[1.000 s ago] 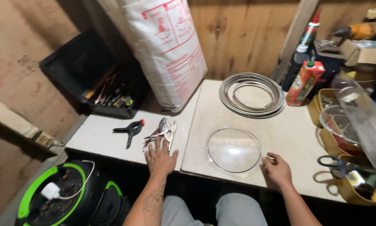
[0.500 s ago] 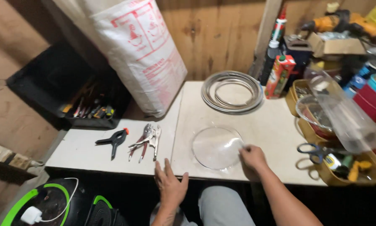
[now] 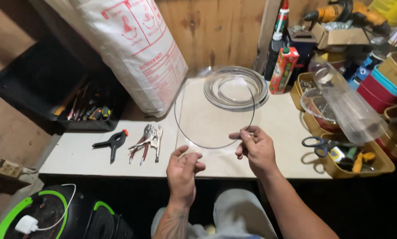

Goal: The person places a circular mesh screen on a workbench and fits a metal ring around its edge. They then use pliers to crimp the ring, securing the mesh to the frame.

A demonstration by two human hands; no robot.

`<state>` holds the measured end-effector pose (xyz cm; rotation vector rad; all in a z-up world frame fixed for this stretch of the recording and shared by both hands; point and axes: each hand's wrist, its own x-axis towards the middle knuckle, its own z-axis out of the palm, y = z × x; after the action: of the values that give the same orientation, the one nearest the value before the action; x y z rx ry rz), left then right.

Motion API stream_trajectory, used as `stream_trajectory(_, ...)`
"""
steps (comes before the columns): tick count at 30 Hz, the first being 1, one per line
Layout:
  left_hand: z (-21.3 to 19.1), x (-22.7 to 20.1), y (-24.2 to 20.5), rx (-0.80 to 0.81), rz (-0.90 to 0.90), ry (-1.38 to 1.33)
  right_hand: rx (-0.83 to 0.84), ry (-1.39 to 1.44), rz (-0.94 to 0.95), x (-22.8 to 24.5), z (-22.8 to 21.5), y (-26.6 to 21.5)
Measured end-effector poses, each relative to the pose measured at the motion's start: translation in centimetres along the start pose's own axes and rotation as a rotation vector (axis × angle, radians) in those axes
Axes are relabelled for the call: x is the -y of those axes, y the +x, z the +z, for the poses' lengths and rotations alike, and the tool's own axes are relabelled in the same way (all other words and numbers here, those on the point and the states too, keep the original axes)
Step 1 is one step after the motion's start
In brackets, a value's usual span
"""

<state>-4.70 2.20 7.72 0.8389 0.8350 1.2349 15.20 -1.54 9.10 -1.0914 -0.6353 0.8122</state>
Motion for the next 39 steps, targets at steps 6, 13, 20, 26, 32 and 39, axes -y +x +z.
stream_trajectory(6,1.3,-0.3,-1.3,0.111,-0.023,0.060,0.105,0.064,-0.083,1.8,1.1,-1.6)
stream_trajectory(13,0.0,-0.2,-1.3,0.218,0.109,0.104,0.113,-0.112,-0.214,2.7,2.2,-3.1)
stream_trajectory(20,-2.2,0.3,-2.4,0.290,0.146,0.258,0.126,-0.023,-0.199,6.7,1.4,-0.1)
stream_trajectory(26,-4.0,-0.7,-2.3,0.221,-0.046,0.180,0.134,-0.162,-0.290,8.5,1.9,-0.8)
stream_trajectory(32,-5.9,-4.2,-1.4,0.154,0.260,0.122,0.136,-0.139,-0.326,7.8,1.2,-0.9)
stream_trajectory(39,-5.3,-6.3,-2.2,-0.001,0.370,0.204,0.141,-0.139,-0.275,7.4,1.3,-1.7)
